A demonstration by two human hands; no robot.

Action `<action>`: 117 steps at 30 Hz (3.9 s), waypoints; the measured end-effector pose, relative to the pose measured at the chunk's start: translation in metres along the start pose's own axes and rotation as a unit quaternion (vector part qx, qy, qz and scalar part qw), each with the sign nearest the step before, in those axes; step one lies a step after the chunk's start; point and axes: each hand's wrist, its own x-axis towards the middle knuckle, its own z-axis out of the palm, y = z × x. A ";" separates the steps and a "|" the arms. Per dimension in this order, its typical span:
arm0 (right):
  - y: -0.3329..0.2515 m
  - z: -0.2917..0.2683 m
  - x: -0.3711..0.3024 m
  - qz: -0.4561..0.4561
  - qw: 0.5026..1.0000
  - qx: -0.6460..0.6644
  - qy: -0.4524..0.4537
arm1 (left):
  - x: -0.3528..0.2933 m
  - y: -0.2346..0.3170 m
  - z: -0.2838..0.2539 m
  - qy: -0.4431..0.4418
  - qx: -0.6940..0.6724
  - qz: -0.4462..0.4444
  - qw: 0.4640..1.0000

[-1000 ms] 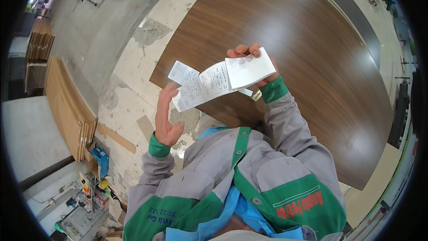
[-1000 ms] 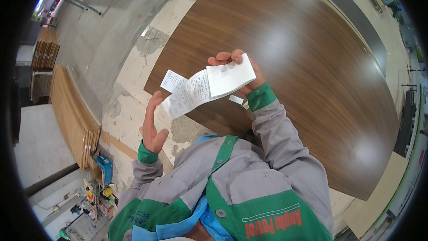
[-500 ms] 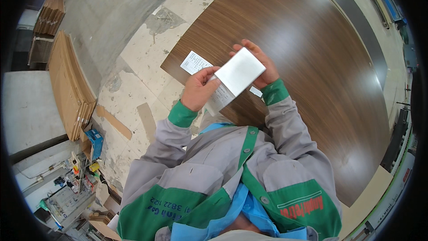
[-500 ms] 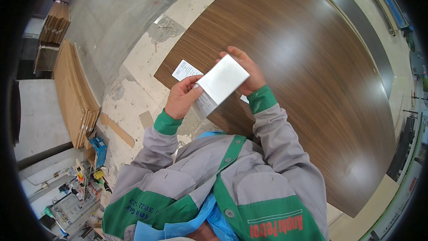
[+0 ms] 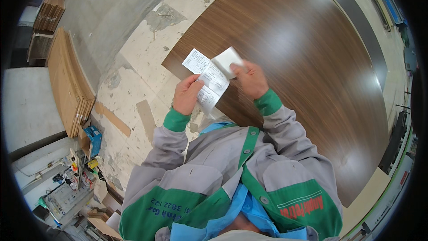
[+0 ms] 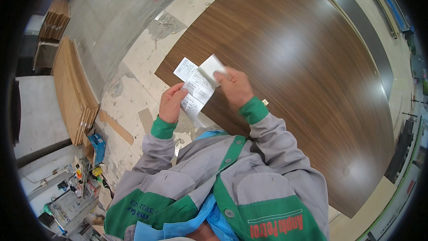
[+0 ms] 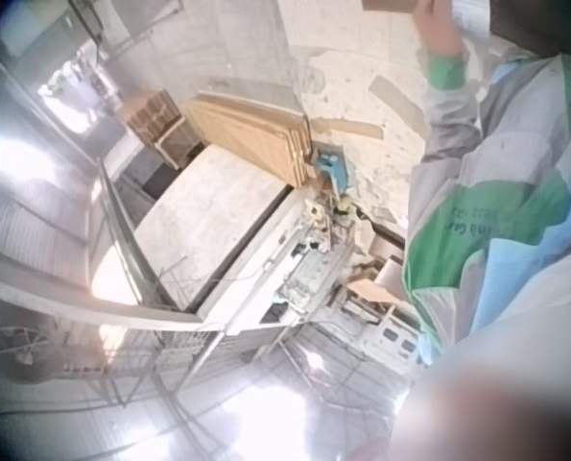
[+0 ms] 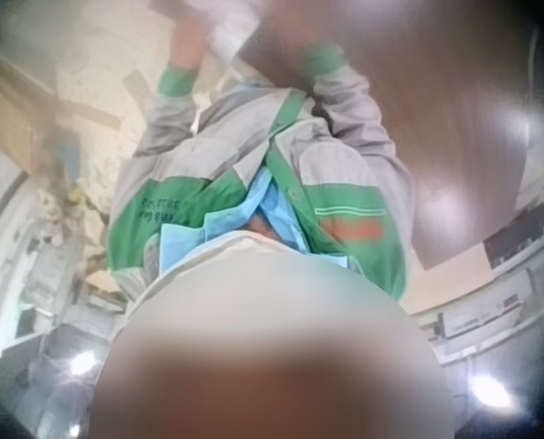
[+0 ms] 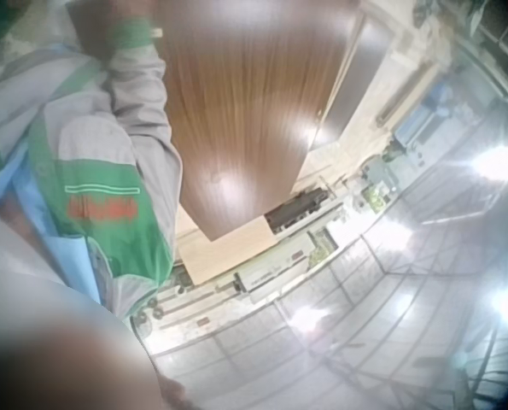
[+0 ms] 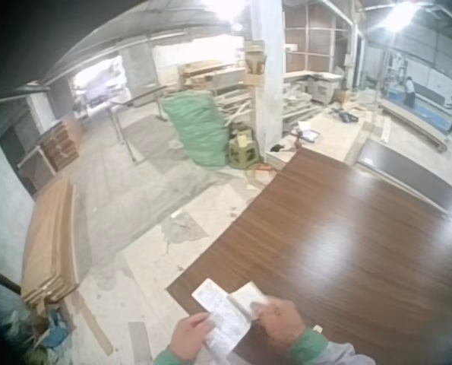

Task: The person wipes a large wooden panel with a cloth, then retrieves a roll of labels and applies several small labels to the panel surface. The person handles the labels one at a time, peeling backing and pressing them onto the wood.

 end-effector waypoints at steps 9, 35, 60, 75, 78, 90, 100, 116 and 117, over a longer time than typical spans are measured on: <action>-0.029 -0.037 0.018 -0.060 0.987 0.099 0.108 | -0.015 -0.005 -0.021 0.003 0.016 -0.008 1.000; -0.043 -0.128 0.144 -0.068 0.929 0.205 0.300 | -0.014 -0.017 -0.027 -0.249 0.062 -0.172 0.951; -0.032 -0.197 0.142 -0.005 0.888 -0.030 0.460 | 0.020 -0.037 -0.015 -0.178 -0.163 -0.175 0.955; 0.025 -0.066 0.017 -0.105 0.960 -0.174 0.192 | 0.017 -0.033 -0.012 -0.191 -0.051 -0.172 0.965; 0.031 -0.053 0.014 -0.157 0.932 -0.301 0.125 | 0.015 -0.041 -0.021 -0.181 0.001 -0.184 0.966; 0.030 -0.006 0.079 -0.284 0.674 -0.659 -0.176 | 0.011 -0.042 -0.044 -0.207 0.202 -0.125 0.949; 0.027 -0.008 0.079 -0.263 0.783 -0.514 -0.231 | 0.036 -0.041 0.004 -0.101 0.359 -0.041 0.927; 0.019 -0.005 0.096 -0.119 0.793 -0.545 -0.245 | 0.057 -0.068 -0.009 -0.180 0.158 -0.072 0.968; 0.019 -0.005 0.098 -0.105 0.799 -0.536 -0.250 | 0.057 -0.069 -0.009 -0.178 0.128 -0.089 0.972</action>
